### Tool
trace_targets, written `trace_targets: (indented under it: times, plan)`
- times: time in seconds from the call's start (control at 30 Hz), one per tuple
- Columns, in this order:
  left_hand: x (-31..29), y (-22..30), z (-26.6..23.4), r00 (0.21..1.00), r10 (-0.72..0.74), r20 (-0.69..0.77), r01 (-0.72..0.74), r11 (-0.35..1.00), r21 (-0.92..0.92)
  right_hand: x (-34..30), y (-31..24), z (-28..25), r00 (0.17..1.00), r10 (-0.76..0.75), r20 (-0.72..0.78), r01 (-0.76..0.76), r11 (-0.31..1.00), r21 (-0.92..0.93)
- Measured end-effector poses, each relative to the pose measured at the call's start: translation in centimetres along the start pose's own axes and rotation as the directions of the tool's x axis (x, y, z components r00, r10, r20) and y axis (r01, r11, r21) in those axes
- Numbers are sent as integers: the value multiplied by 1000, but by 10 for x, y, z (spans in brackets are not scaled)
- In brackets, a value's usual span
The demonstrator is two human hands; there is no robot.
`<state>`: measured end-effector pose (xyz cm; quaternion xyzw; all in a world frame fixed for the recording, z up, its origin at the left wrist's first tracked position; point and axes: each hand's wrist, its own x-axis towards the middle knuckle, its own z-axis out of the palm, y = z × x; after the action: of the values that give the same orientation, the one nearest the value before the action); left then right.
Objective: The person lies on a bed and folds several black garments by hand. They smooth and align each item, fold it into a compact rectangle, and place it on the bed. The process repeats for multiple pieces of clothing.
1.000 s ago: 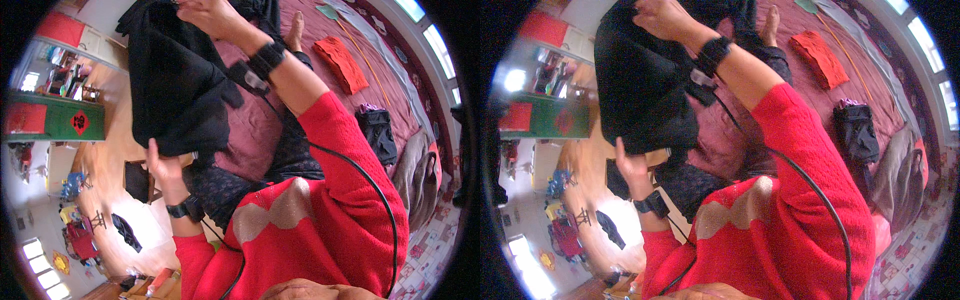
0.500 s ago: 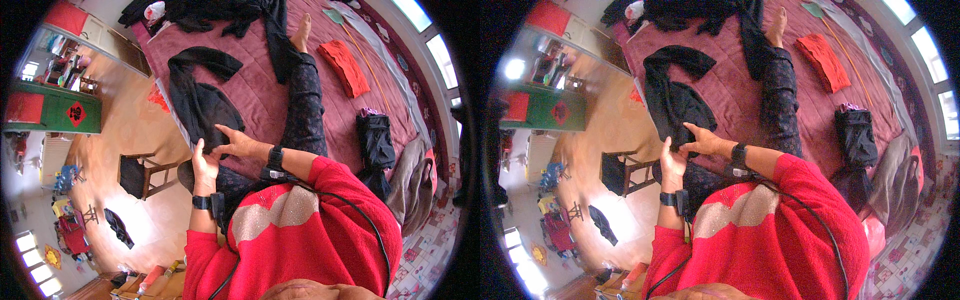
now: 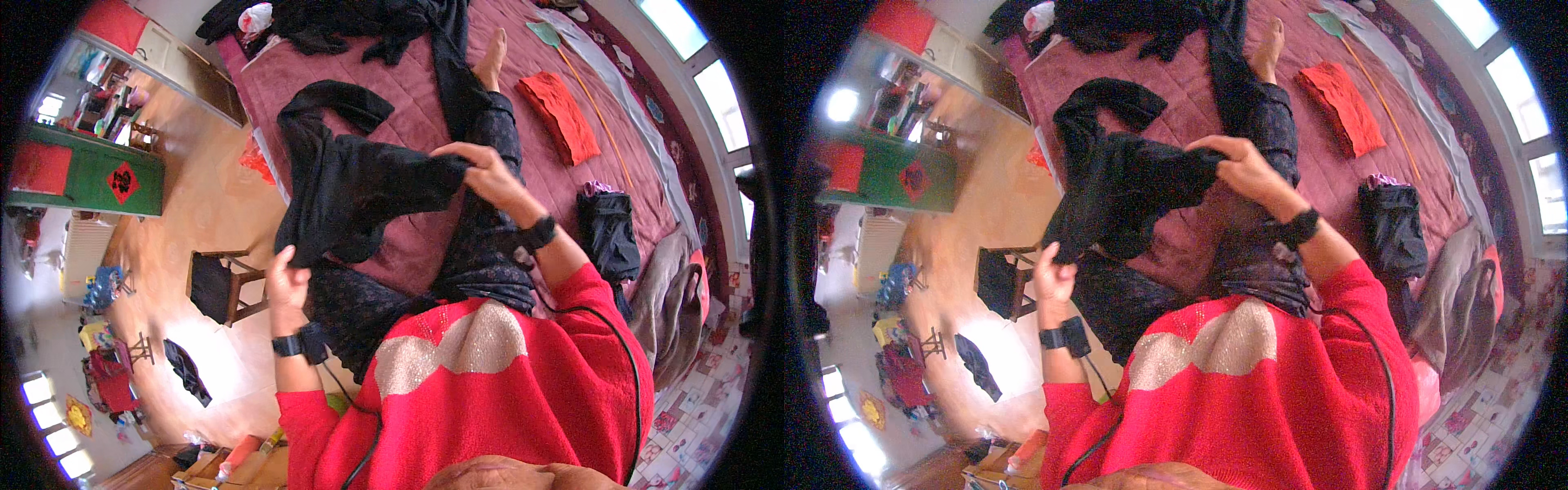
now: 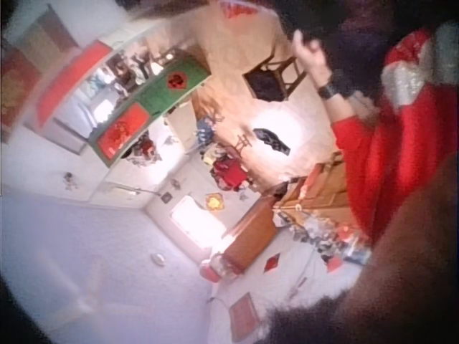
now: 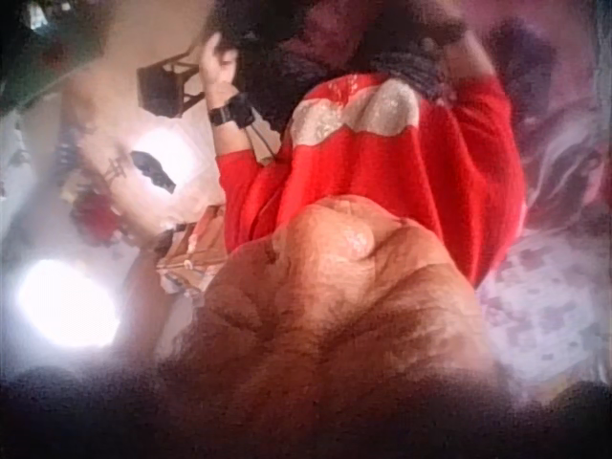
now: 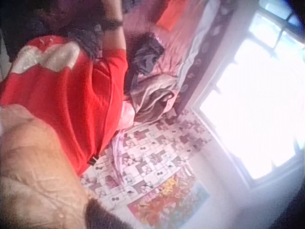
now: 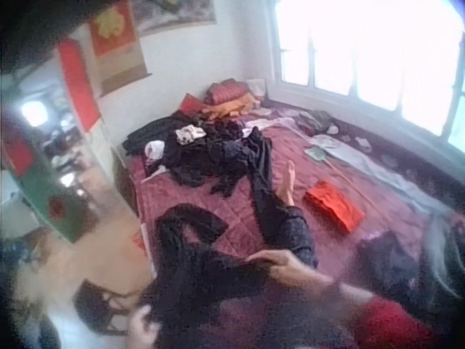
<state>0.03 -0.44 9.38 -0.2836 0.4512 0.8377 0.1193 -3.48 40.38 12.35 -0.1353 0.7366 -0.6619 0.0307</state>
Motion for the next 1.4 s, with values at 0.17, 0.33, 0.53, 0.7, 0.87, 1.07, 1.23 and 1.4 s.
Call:
trace_targets:
  times: [0.17, 0.33, 0.53, 0.7, 0.87, 1.07, 1.23, 1.4]
  plan:
    - [-64, 54, -17, 867, 462, 187, -448, 886, -117, -22, -83, -49, 990, -120, 69, 129, 982, -137]
    - [-119, 84, -50, 562, 821, 99, -827, 558, 70, -41, -144, -66, 936, -283, 207, 277, 959, 59]
    - [-64, 138, -12, 540, 804, 250, -814, 425, 395, 36, -117, -78, 896, -286, 340, 428, 756, -495]
    - [-26, 258, 127, 625, 755, 199, -778, 581, 241, 171, -155, -108, 732, -680, -34, 219, 282, -934]
    - [-94, 331, 200, 43, 924, 379, -914, 190, -358, 166, -287, -124, 728, -288, -622, -21, 897, -441]
    - [-20, 245, 139, 606, 754, 253, -695, 657, -292, 124, -152, -89, 613, -766, -195, 318, 465, -826]
    - [82, 69, 46, 925, 357, 133, -363, 932, 21, 79, 27, -51, 946, -277, -166, 59, 654, -754]
    - [112, -60, -14, 983, -47, -177, 87, 971, 224, 12, 123, -17, 966, 233, -110, -213, 486, -848]
